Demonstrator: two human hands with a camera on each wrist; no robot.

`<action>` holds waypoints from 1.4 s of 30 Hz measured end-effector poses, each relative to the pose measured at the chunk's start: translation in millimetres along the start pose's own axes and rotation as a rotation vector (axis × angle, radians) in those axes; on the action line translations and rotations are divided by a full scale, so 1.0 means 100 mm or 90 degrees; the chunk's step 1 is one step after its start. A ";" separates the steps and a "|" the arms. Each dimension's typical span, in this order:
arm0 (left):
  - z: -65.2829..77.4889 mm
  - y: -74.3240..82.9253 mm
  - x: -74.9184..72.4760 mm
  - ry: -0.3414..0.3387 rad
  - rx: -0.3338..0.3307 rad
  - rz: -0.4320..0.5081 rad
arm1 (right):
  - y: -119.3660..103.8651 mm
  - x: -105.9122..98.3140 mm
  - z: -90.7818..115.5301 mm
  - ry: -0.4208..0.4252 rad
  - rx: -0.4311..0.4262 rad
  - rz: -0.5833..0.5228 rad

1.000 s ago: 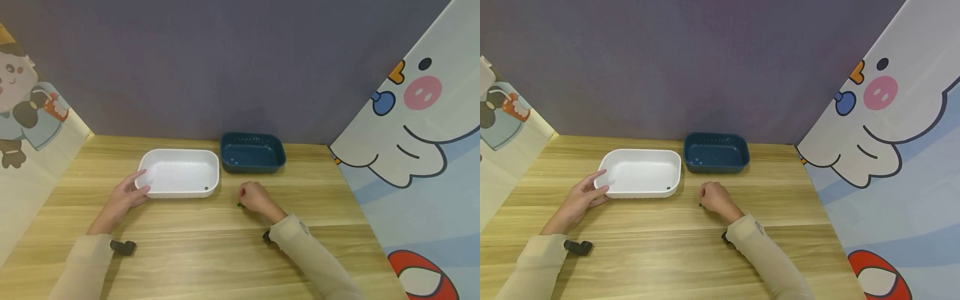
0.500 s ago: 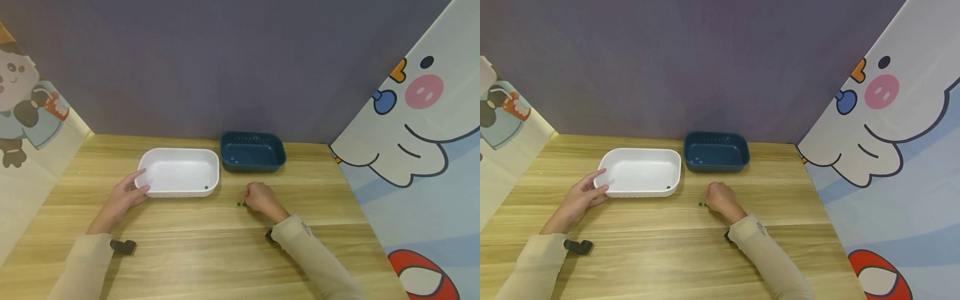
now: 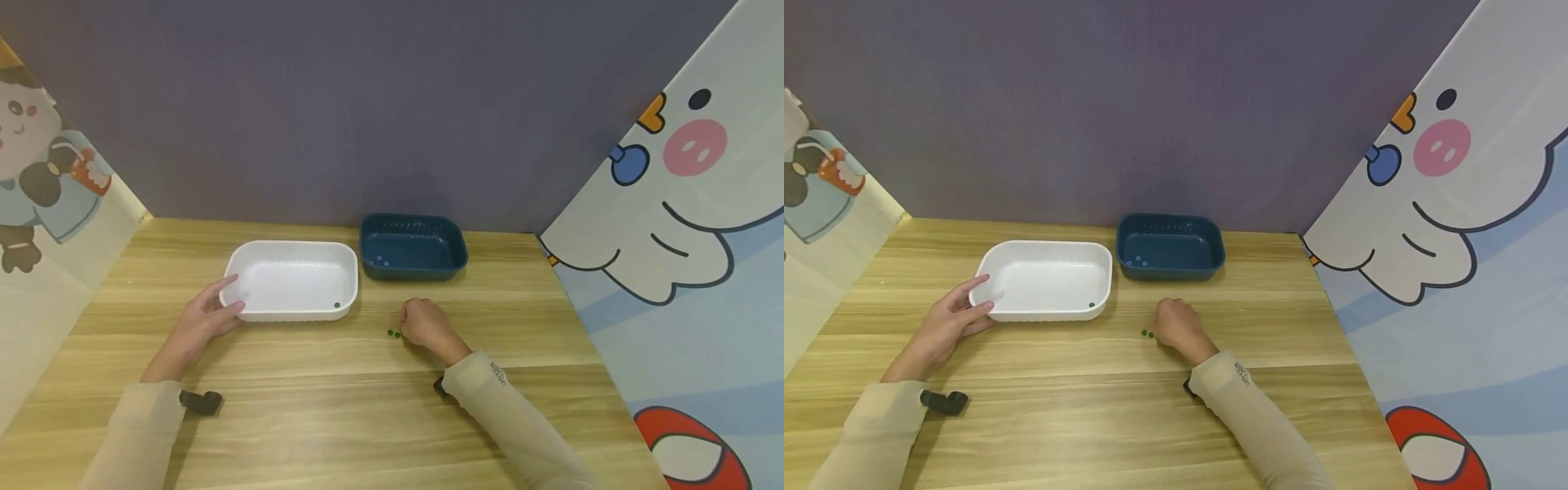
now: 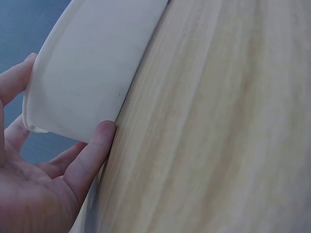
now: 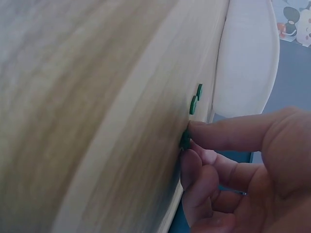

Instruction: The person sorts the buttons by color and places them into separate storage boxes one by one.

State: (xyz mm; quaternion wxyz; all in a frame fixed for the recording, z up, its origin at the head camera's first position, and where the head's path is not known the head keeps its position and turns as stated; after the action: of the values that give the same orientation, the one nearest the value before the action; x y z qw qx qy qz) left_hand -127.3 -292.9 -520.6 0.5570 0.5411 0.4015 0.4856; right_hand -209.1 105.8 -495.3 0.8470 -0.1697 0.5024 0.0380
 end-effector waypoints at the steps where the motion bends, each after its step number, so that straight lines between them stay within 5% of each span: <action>1: 0.00 0.00 0.00 0.000 0.000 0.000 | 0.00 0.00 0.00 -0.003 0.003 -0.002; 24: -0.02 0.00 -0.01 -0.006 -0.004 -0.022 | -0.04 0.00 -0.03 0.008 -0.028 0.006; 42: -0.04 -0.02 -0.04 -0.008 -0.010 -0.041 | -0.07 -0.09 0.01 0.029 -0.053 -0.089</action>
State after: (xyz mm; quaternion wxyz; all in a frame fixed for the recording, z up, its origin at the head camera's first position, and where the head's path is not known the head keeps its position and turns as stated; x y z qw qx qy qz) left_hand -131.6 -296.0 -523.6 0.5792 0.5265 0.4115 0.4668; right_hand -211.3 100.4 -486.0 0.8280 -0.2403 0.5066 -0.0046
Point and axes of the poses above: each hand's wrist, its own z-axis away from the middle knuckle, its own x-axis out of the palm, y = z × x, the point moved 5 cm from there along -z, towards the middle knuckle, and after that the axes turned 13 degrees about -y, right-handed, at the moved point
